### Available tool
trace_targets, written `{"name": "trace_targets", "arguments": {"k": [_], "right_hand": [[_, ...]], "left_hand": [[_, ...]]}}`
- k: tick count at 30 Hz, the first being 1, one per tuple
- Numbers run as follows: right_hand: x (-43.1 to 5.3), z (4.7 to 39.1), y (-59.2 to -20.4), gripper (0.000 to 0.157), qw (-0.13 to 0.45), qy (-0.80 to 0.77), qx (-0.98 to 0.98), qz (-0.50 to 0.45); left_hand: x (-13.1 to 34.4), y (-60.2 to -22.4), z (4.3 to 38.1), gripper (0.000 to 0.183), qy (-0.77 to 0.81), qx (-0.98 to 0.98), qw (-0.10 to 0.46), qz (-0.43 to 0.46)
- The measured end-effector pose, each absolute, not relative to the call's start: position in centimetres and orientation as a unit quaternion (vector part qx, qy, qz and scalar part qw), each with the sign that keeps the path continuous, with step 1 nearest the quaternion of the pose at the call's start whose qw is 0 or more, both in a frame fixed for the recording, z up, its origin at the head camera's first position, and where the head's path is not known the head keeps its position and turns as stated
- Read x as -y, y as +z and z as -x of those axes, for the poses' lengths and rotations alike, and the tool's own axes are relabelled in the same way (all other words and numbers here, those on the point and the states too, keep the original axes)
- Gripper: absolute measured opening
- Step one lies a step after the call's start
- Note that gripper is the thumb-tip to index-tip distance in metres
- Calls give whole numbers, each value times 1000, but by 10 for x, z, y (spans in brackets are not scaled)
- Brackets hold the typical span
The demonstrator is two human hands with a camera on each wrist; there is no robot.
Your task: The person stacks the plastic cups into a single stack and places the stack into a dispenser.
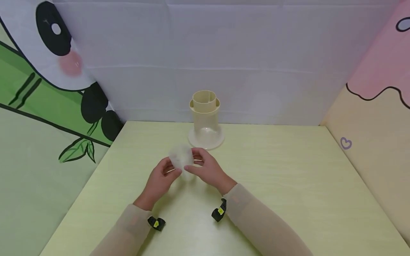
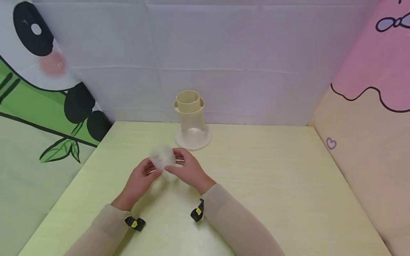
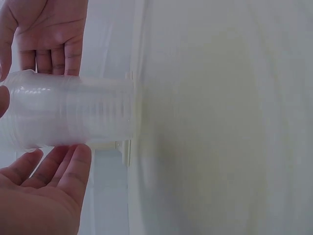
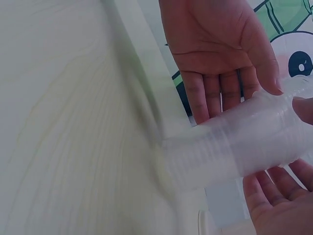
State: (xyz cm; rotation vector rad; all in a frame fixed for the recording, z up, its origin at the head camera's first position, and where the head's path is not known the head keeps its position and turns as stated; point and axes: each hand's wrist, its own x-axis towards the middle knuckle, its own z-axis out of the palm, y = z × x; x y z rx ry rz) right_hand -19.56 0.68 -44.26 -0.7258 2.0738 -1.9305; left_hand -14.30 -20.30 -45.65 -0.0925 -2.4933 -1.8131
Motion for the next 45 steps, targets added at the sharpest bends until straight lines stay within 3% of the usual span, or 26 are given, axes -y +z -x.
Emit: {"name": "trace_targets", "arguments": {"k": [21,45], "right_hand": [[-32,222,-416,65,90,-630,-732,243],[-45,247,-357,61,31,-596,-765,242]], "left_hand": [[174,-439,173,61,-566,821,50,57],[164,-368,213,53,-544,832,51,101]]}}
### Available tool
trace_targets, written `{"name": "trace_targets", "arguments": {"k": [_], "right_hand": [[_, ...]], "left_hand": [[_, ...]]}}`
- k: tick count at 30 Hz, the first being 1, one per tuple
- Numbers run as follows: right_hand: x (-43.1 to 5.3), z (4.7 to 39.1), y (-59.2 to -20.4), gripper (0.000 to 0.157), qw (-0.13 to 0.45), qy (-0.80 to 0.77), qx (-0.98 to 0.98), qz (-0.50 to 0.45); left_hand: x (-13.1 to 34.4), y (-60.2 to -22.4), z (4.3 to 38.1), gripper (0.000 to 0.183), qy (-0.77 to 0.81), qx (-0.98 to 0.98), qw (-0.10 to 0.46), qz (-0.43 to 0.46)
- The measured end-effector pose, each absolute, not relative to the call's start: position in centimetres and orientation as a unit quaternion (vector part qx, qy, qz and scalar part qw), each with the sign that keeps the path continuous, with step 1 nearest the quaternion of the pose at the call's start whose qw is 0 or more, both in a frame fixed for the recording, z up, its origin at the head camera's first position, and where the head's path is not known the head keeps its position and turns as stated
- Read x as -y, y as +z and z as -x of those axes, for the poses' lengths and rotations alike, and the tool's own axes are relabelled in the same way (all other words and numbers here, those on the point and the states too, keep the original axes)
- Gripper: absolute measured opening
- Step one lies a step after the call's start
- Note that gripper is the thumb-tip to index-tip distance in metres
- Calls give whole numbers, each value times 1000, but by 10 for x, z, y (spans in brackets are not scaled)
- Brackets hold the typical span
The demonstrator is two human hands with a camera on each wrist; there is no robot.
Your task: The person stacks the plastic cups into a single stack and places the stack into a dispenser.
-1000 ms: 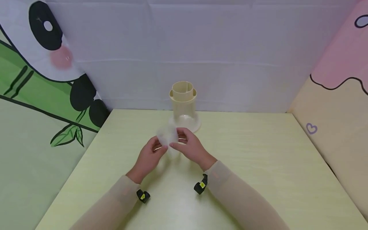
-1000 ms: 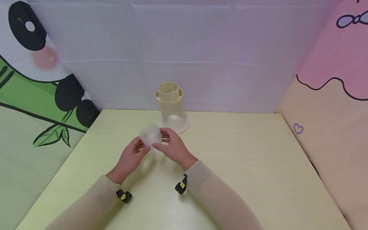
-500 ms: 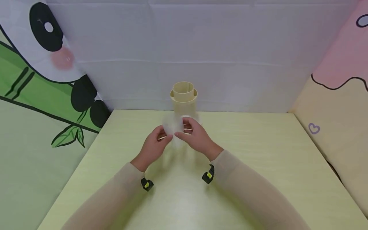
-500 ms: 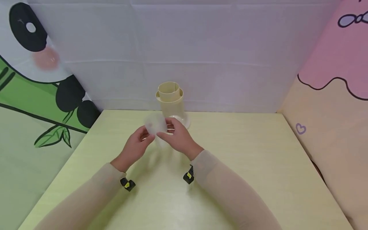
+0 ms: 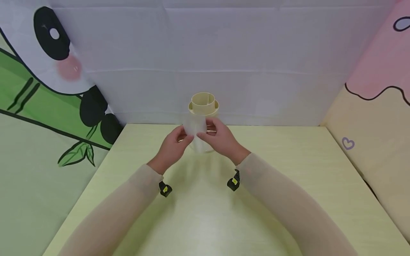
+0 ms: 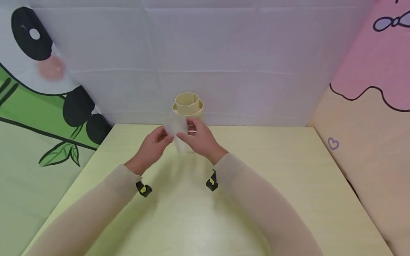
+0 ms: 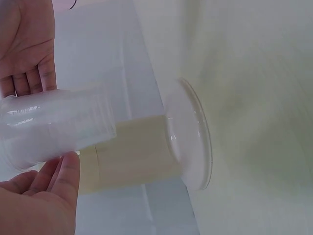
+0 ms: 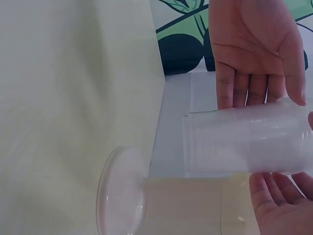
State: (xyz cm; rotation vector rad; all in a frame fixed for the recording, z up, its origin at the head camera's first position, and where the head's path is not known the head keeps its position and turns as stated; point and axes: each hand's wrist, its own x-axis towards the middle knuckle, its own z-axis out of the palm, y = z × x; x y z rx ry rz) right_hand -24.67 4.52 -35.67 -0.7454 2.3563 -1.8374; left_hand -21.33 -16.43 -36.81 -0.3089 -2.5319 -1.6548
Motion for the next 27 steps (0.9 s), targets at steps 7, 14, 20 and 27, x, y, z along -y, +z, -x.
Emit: {"name": "trace_targets", "arguments": {"k": [7,14,20,27], "right_hand": [[-45,255,-334,63,13,-598,-761,253],[-47,265,-313,63,-1,-598,-761,251],[-50,273,-293,63,-19,-599,-763,240],[-54,278,-275,63,-31,-595,-768,235]], "left_hand": [[166,-346,224,60,-554,823,52,114],[165,-321,239,64,-545,828,51,120],[158,-296,248,62,-535,834,62,123],[153,-279,259,58,-532,832,84,131]]}}
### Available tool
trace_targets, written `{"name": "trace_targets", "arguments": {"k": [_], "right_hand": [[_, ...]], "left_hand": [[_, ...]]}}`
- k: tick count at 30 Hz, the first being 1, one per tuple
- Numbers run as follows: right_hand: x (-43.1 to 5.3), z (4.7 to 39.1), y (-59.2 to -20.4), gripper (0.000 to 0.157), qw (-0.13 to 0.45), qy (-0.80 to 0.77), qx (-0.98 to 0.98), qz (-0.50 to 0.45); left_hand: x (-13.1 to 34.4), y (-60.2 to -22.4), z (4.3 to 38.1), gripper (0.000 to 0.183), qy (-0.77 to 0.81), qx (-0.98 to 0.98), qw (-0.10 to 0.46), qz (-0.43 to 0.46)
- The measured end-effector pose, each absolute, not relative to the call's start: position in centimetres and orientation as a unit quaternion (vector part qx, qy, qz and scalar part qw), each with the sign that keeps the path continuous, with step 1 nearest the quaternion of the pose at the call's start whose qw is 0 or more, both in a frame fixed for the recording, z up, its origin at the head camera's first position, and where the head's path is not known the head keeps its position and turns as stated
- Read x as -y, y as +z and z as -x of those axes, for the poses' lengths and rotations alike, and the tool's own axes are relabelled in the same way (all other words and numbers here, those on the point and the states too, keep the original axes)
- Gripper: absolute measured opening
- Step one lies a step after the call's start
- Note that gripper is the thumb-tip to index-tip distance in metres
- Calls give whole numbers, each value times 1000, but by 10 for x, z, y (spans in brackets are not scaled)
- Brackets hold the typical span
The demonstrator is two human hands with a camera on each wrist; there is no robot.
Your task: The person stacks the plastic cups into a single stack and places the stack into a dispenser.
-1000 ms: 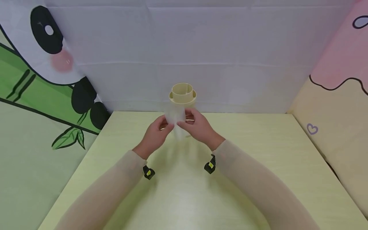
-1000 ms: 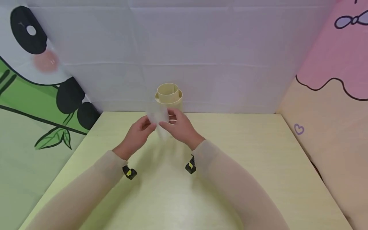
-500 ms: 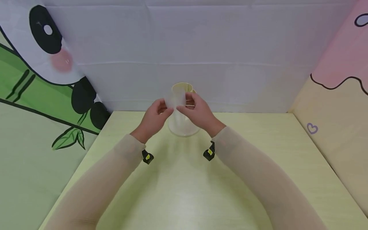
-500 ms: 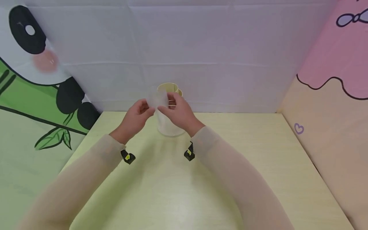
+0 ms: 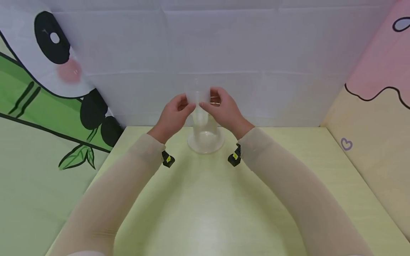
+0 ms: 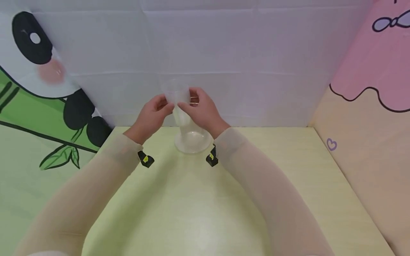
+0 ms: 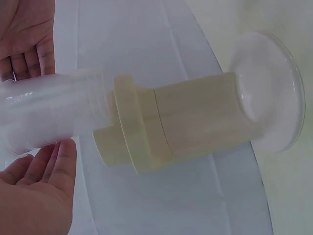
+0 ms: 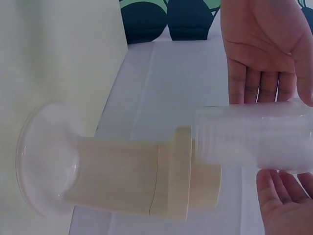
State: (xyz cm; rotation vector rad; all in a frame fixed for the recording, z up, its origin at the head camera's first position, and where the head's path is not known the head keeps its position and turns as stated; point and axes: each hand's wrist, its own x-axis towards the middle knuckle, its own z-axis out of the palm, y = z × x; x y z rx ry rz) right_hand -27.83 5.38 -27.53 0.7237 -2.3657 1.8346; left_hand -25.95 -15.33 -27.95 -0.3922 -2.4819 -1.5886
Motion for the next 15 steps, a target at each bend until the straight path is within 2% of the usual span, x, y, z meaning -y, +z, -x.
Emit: {"name": "trace_targets", "arguments": {"k": [15], "right_hand": [[-53,298,-247,67,41,580,781,-227]], "left_hand": [[151,-253,286,56,-554,816,81,143]]}}
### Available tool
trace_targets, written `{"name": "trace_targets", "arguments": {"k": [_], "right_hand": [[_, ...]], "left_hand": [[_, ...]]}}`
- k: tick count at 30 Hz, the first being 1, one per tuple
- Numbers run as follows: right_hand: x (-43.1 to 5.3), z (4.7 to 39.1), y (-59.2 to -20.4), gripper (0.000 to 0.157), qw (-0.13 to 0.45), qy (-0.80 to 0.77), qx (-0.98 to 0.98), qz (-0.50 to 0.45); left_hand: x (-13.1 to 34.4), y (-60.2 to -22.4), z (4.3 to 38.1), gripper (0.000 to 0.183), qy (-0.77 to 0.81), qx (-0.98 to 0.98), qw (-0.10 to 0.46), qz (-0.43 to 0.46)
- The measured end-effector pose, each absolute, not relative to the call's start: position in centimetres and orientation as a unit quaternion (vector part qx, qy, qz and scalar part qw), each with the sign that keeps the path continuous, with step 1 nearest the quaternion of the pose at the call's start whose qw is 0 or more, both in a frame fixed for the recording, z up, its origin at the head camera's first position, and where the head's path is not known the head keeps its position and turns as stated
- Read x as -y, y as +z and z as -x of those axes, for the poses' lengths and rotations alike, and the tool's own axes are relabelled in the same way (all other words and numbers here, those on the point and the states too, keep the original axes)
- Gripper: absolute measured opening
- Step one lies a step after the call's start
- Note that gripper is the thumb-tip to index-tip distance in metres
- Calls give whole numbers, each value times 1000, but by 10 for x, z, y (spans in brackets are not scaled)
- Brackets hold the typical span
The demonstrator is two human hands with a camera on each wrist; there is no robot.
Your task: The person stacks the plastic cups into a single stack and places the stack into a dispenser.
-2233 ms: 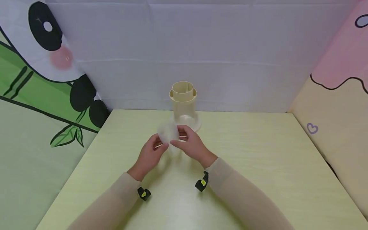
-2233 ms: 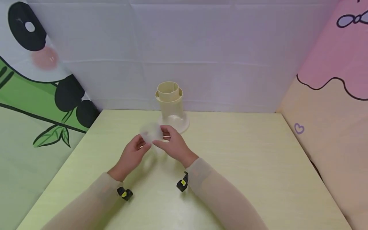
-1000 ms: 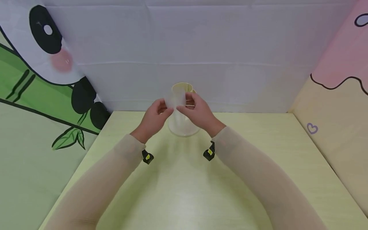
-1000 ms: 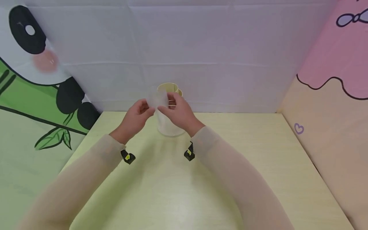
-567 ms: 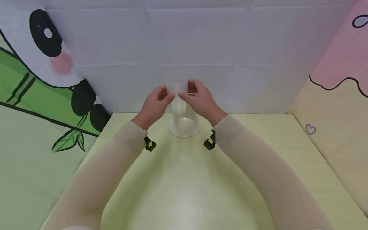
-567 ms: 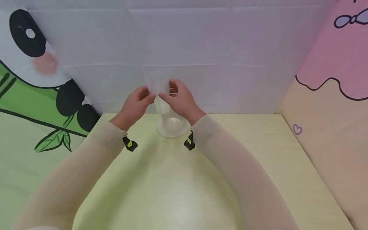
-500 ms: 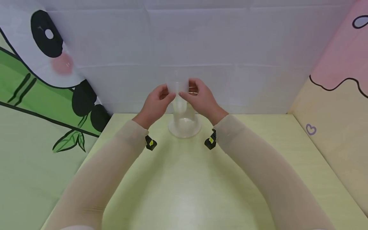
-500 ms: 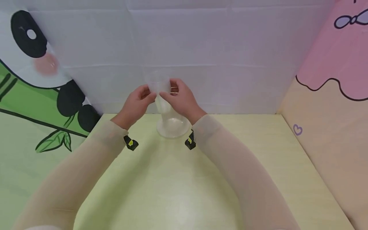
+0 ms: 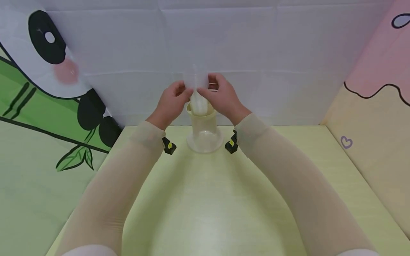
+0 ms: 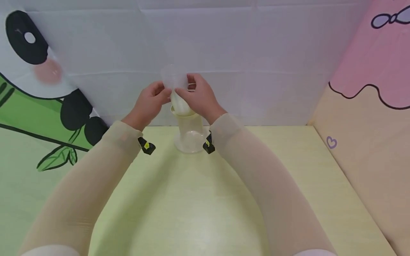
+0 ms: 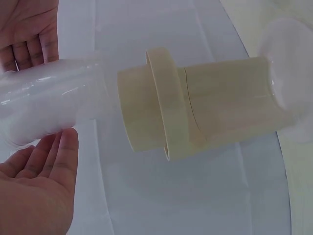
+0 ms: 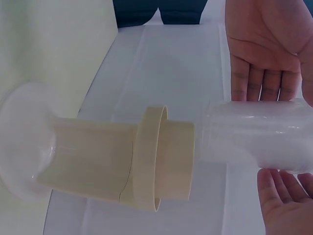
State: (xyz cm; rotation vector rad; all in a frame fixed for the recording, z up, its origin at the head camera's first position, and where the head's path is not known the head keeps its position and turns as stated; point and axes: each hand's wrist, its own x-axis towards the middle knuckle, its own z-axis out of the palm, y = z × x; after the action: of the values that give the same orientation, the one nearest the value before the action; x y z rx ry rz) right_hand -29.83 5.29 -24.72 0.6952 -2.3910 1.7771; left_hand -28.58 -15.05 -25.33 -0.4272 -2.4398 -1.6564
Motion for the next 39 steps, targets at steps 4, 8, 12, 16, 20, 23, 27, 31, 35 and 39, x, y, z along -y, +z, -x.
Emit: {"name": "trace_targets", "arguments": {"k": [4,8,12,16,20,23,27,31,35,39], "right_hand": [[-51,301,-241,68,50,584,779,-224],[-50,303,-239,65,58,586,781,-210],[-48,305,-240,63,62,589,781,-200],[-46,309,-244,62,73,590,778,-203],[-44,313,-249,61,83,590,776,-207],[-43,315,-251,61,87,586,778,-209],[-41,319,-253,61,93,581,780,-212],[-39,321,-252,61,91,584,779,-210],[-38,321,-251,61,89,580,782,-212],[-38,323,-252,61,90,575,786,-209]], "left_hand": [[149,-245,287,56,-556,814,86,145],[146,-242,291,53,-560,810,92,147],[143,-243,297,53,-565,808,94,140],[142,-247,302,55,-566,809,92,130],[142,-250,305,57,-557,815,95,130],[142,-252,306,57,-556,815,101,133],[142,-254,309,58,-562,809,110,134],[142,-257,312,56,-568,804,117,133],[142,-258,315,54,-576,796,127,135],[142,-260,318,54,-580,793,124,138]]}}
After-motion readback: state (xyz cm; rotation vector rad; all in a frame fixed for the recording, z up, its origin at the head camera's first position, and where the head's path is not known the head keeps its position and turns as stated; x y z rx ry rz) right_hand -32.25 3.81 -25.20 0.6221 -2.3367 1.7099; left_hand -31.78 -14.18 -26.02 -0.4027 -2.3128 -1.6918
